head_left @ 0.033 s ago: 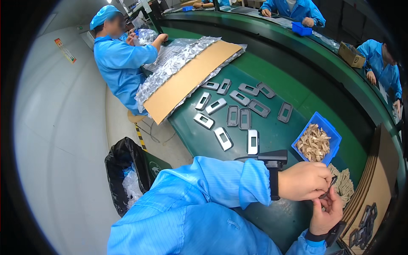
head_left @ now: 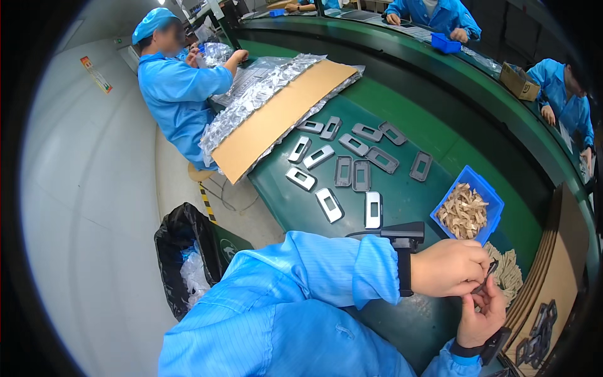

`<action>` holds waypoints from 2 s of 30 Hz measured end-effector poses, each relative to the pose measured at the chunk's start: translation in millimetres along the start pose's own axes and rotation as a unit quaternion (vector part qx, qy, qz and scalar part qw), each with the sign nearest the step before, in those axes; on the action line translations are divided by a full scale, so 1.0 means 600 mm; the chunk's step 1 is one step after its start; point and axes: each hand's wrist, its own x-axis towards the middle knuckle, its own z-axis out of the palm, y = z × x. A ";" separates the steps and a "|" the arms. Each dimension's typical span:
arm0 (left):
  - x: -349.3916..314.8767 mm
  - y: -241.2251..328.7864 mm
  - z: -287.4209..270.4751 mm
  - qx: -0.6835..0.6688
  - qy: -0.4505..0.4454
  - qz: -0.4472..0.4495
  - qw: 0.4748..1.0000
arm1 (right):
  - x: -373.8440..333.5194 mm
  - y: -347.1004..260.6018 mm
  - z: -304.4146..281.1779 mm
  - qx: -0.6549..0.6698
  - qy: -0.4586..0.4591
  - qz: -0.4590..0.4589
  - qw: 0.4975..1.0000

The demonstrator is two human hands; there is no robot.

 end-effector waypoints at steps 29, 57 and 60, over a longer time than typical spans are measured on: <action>0.017 -0.056 -0.071 0.196 0.076 -0.139 0.968 | 0.013 -0.042 0.005 0.242 -0.011 0.142 0.960; 0.002 0.009 -0.012 -0.121 -0.030 -0.096 0.988 | 0.004 -0.043 0.006 0.207 -0.009 0.052 0.977; -0.001 0.009 -0.008 -0.105 -0.023 -0.084 0.991 | 0.004 -0.041 0.006 0.207 -0.010 0.045 0.977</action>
